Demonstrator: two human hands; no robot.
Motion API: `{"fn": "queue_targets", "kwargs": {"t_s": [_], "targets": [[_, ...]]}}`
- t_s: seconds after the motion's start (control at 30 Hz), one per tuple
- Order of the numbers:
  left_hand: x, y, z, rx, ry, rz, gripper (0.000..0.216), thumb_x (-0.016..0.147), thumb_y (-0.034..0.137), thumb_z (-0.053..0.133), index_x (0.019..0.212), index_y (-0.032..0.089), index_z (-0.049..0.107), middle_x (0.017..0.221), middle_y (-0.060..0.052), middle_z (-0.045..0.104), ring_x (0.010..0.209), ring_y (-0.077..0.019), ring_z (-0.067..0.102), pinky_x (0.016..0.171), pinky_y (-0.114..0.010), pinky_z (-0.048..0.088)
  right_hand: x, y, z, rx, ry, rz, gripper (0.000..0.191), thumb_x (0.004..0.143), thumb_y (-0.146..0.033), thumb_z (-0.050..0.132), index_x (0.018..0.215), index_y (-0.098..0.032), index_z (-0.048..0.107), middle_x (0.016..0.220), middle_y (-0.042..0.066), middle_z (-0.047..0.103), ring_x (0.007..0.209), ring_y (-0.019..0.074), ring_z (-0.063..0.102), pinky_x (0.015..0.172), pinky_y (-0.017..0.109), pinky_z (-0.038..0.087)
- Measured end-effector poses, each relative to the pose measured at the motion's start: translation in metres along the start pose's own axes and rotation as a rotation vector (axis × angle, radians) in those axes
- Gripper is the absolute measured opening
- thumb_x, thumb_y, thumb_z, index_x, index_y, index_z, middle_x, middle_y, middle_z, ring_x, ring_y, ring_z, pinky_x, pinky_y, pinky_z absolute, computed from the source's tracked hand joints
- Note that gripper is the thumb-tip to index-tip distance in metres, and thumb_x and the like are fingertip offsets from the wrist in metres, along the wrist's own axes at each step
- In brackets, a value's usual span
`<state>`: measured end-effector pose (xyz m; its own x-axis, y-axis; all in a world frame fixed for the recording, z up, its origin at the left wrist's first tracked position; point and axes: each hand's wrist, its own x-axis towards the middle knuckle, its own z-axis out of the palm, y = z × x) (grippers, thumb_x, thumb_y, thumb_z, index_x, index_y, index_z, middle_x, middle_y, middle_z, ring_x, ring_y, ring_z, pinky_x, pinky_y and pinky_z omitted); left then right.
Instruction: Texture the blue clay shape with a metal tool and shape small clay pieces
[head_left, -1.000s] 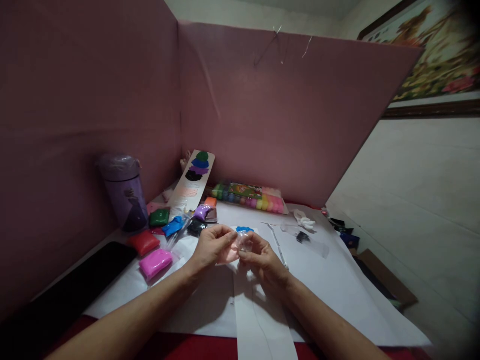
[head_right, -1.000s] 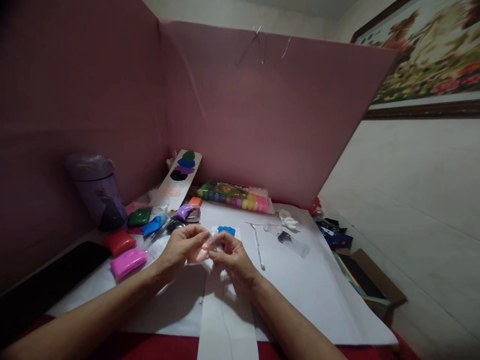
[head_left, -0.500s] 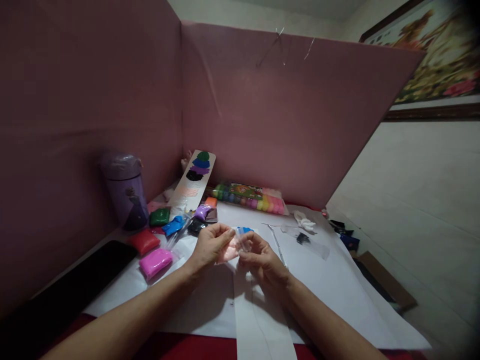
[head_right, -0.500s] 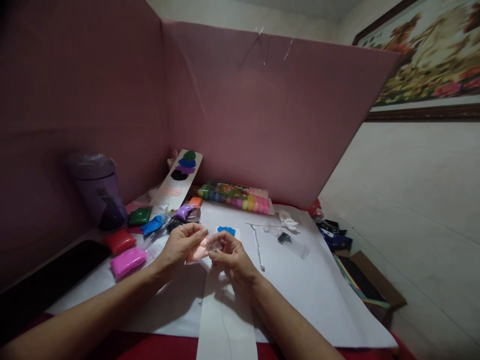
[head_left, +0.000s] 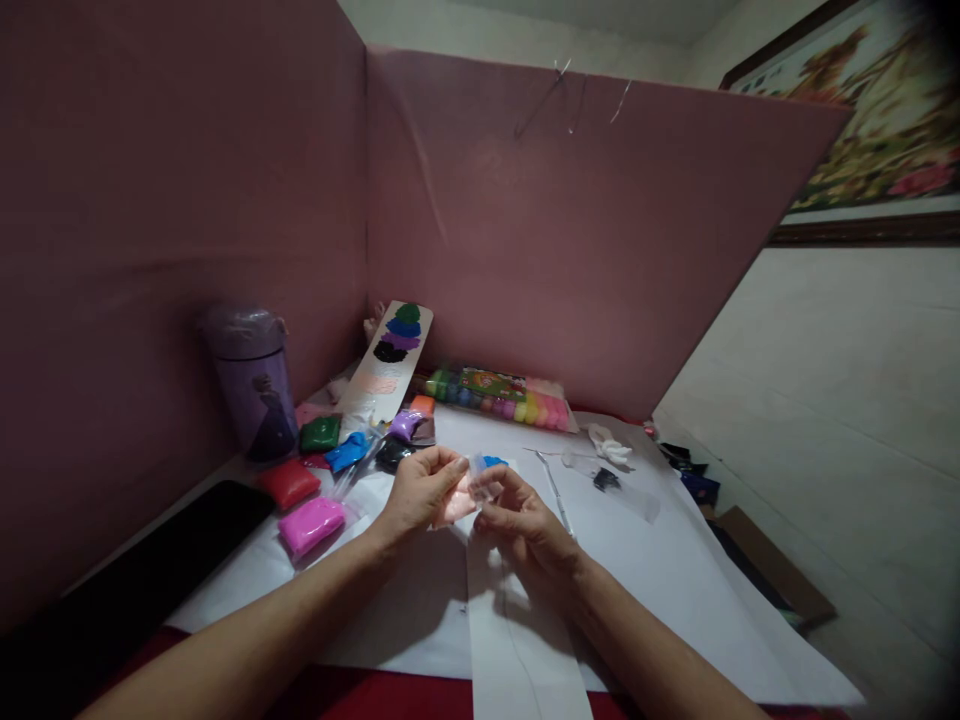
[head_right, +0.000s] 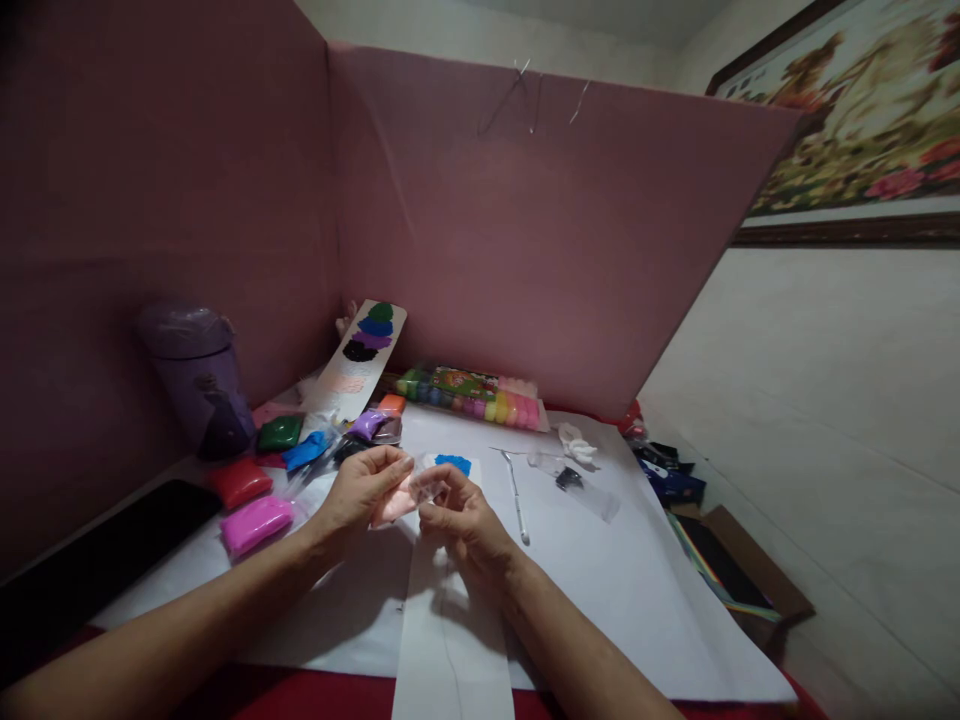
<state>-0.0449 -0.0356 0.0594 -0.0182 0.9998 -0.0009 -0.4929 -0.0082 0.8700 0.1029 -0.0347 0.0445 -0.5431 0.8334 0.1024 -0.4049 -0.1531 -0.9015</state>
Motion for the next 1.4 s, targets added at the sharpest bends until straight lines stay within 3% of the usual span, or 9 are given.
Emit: {"fn": "queue_targets", "kwargs": {"t_s": [0.1, 0.27, 0.53, 0.77, 1.07, 1.2, 1.4], "targets": [[0.001, -0.001, -0.002, 0.034, 0.016, 0.016, 0.045, 0.043, 0.042, 0.086, 0.06, 0.012, 0.057, 0.05, 0.003, 0.055, 0.045, -0.0094, 0.052, 0.048, -0.024, 0.048, 0.003, 0.0, -0.003, -0.043, 0.012, -0.043, 0.026, 0.063, -0.027, 0.08, 0.083, -0.022, 0.062, 0.076, -0.003, 0.056, 0.054, 0.008, 0.05, 0.048, 0.019, 0.041], [0.001, -0.001, -0.002, 0.052, 0.039, 0.02, 0.046, 0.043, 0.044, 0.086, 0.06, 0.012, 0.058, 0.049, 0.002, 0.056, 0.046, -0.0095, 0.051, 0.047, -0.023, 0.046, 0.002, 0.0, -0.002, -0.082, 0.066, -0.063, 0.028, 0.067, -0.029, 0.078, 0.09, -0.023, 0.062, 0.079, -0.002, 0.055, 0.052, 0.007, 0.048, 0.044, 0.019, 0.039], [-0.002, 0.004, 0.003, 0.054, 0.054, 0.026, 0.046, 0.04, 0.044, 0.086, 0.058, 0.012, 0.057, 0.048, 0.003, 0.053, 0.044, -0.0085, 0.049, 0.045, -0.022, 0.045, 0.005, 0.0, -0.008, -0.258, 0.004, -0.074, 0.028, 0.066, -0.033, 0.078, 0.087, -0.022, 0.063, 0.084, -0.001, 0.057, 0.051, 0.0067, 0.048, 0.043, 0.019, 0.042], [-0.001, 0.002, -0.001, 0.045, 0.033, 0.039, 0.042, 0.044, 0.041, 0.086, 0.059, 0.013, 0.057, 0.049, 0.003, 0.055, 0.046, -0.0095, 0.051, 0.048, -0.024, 0.047, 0.007, -0.004, -0.013, -0.344, 0.195, -0.161, 0.02, 0.076, -0.038, 0.068, 0.084, -0.02, 0.072, 0.074, 0.001, 0.059, 0.056, 0.009, 0.048, 0.052, 0.021, 0.041], [-0.001, 0.0, -0.003, 0.047, -0.076, -0.01, 0.04, 0.046, 0.037, 0.086, 0.058, 0.013, 0.056, 0.05, 0.003, 0.055, 0.047, -0.012, 0.054, 0.052, -0.028, 0.047, 0.011, -0.005, -0.023, -0.517, 0.122, -0.24, 0.011, 0.066, -0.027, 0.075, 0.076, -0.022, 0.077, 0.066, 0.001, 0.061, 0.051, 0.0106, 0.048, 0.045, 0.023, 0.04], [-0.001, 0.001, -0.001, 0.048, -0.093, -0.033, 0.041, 0.044, 0.037, 0.087, 0.055, 0.012, 0.056, 0.049, 0.003, 0.055, 0.047, -0.0113, 0.053, 0.052, -0.028, 0.048, 0.009, -0.003, -0.022, -0.612, 0.133, -0.344, 0.013, 0.067, -0.028, 0.078, 0.078, -0.022, 0.077, 0.068, 0.002, 0.062, 0.058, 0.0122, 0.051, 0.053, 0.026, 0.043], [0.0, 0.001, -0.002, 0.105, -0.065, -0.024, 0.041, 0.042, 0.039, 0.086, 0.054, 0.012, 0.057, 0.048, 0.002, 0.055, 0.046, -0.0103, 0.051, 0.05, -0.025, 0.044, 0.007, -0.01, -0.022, -0.784, 0.027, -0.419, 0.011, 0.071, -0.029, 0.076, 0.08, -0.023, 0.077, 0.074, 0.005, 0.067, 0.066, 0.0162, 0.057, 0.061, 0.03, 0.045]]}}
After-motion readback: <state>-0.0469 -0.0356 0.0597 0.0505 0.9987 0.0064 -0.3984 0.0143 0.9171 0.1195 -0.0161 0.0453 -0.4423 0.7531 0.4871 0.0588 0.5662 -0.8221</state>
